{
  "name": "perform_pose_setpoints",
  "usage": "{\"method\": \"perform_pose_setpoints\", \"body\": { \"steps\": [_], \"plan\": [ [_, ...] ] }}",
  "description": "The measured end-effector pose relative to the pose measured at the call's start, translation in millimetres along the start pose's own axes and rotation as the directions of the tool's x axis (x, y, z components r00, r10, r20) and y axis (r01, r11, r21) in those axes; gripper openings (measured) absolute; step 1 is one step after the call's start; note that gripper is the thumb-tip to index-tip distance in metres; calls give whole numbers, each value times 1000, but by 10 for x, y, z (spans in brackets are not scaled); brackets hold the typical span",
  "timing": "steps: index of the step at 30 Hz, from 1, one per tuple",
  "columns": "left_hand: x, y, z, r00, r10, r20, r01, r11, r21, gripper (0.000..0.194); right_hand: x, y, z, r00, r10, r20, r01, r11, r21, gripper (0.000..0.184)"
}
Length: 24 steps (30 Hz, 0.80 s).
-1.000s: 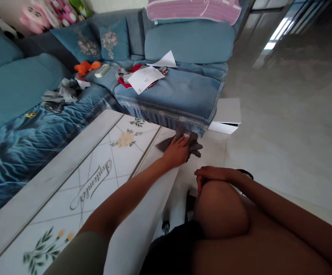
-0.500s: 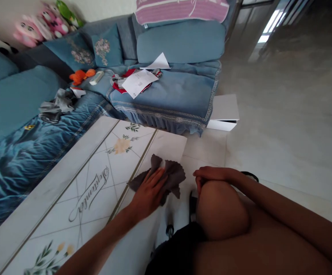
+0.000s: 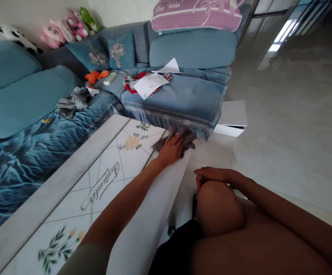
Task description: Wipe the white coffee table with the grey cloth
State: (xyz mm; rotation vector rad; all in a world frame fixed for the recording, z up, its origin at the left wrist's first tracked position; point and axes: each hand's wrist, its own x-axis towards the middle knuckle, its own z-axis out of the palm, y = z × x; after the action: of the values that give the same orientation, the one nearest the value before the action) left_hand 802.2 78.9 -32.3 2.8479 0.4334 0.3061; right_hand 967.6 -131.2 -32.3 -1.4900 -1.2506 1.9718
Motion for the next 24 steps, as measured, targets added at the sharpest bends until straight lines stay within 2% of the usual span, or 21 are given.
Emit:
{"method": "perform_pose_setpoints", "body": {
  "steps": [2,4,6,7,8,10,12,13,15,17,19,20,22,24],
  "plan": [
    [-575,35,12,995,100,-10,-101,995,-16,53,19,34,-19,1000,25,-9,-25,999,46,89],
    [-1153,-59,-16,992,120,-35,-121,992,-17,53,58,56,-37,999,49,-6,-49,994,100,97],
    [-1537,-286,-89,997,50,-63,-51,999,-14,53,118,53,-53,998,56,13,-57,990,129,102],
    [-1614,-433,-137,997,-18,-80,17,1000,-9,53,154,40,-58,998,56,25,-59,990,131,104],
    [-1608,-586,-187,989,-105,-101,105,994,-1,53,195,19,-62,998,56,40,-61,991,121,105],
    [-1374,-849,-273,945,-292,-148,299,954,25,53,277,-46,-59,996,62,69,-68,994,80,106],
    [-944,-963,-309,891,-422,-168,435,899,49,55,350,-130,-40,993,71,96,-75,997,33,109],
    [-707,-940,-299,882,-444,-157,456,888,57,56,379,-173,-26,992,75,104,-76,997,8,110],
    [-286,-738,-221,910,-399,-111,407,911,59,57,418,-251,9,992,83,91,-80,996,-40,113],
    [-19,-412,-84,957,-284,-65,287,957,46,56,434,-303,44,994,88,61,-84,994,-73,114],
    [74,-126,49,990,-137,-46,138,990,29,55,433,-330,73,995,97,33,-95,993,-70,113],
    [69,-52,88,997,-69,-38,70,997,21,55,427,-337,85,994,105,23,-104,993,-57,111],
    [-8,-110,68,1000,15,-8,-15,1000,11,55,409,-350,104,992,128,11,-127,991,-35,109],
    [-140,-457,-98,999,-34,20,34,999,12,56,387,-368,118,990,140,9,-140,989,-41,109]
  ]
}}
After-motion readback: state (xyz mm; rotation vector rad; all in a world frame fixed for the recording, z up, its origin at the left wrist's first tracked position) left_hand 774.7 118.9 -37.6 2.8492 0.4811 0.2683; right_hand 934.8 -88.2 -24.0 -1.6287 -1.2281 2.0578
